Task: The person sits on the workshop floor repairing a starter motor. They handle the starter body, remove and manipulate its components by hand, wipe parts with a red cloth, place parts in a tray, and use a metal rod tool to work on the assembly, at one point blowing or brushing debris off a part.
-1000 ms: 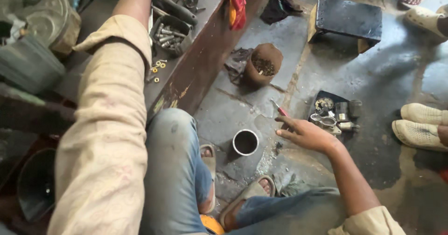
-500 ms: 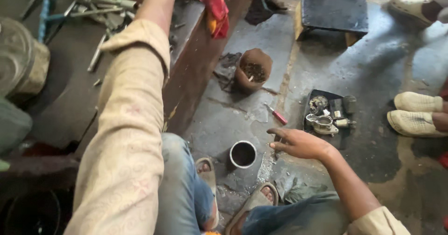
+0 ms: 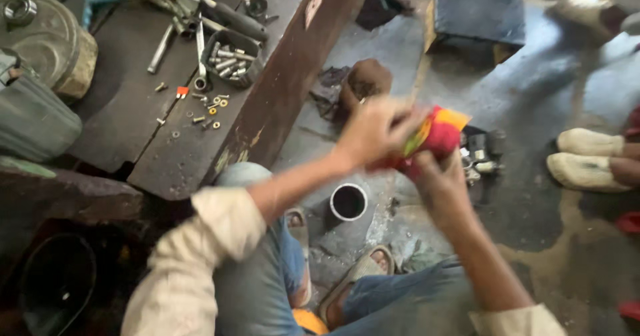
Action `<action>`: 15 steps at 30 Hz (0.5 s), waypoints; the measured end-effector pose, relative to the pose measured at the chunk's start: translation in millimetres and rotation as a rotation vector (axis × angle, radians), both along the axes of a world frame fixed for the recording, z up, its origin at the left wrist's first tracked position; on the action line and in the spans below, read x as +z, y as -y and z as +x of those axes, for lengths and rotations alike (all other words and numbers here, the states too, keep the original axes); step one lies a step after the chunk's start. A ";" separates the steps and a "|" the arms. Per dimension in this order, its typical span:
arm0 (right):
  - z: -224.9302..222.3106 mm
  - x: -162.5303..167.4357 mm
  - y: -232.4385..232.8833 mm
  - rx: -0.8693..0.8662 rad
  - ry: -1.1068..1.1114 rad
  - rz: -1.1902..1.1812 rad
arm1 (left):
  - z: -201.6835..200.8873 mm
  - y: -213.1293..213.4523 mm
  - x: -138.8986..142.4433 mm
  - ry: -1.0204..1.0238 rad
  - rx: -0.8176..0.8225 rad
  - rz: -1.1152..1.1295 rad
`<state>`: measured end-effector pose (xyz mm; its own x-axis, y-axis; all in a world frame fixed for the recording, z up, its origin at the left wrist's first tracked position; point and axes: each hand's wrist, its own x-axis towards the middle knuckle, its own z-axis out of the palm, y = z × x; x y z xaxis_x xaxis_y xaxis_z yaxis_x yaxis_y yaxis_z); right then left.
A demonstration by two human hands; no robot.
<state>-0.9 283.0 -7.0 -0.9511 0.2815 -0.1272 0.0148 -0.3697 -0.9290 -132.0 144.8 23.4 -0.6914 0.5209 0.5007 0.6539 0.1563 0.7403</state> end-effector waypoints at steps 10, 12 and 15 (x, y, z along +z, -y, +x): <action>30.8 -11.3 13.9 -0.070 -0.075 0.323 | 54.9 58.9 -94.3 0.562 -0.091 0.017; 27.7 -19.0 7.5 -0.025 -0.031 0.511 | 61.8 60.8 -61.1 0.411 0.068 0.100; 20.2 -29.9 1.4 0.058 0.024 0.753 | 22.5 68.4 6.1 -0.185 0.179 0.128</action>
<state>19.3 281.5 -36.9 -0.9664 0.2501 0.0587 0.0384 0.3669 -0.9295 -109.5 76.4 29.5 -0.6576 0.3237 0.6803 0.7499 0.1945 0.6323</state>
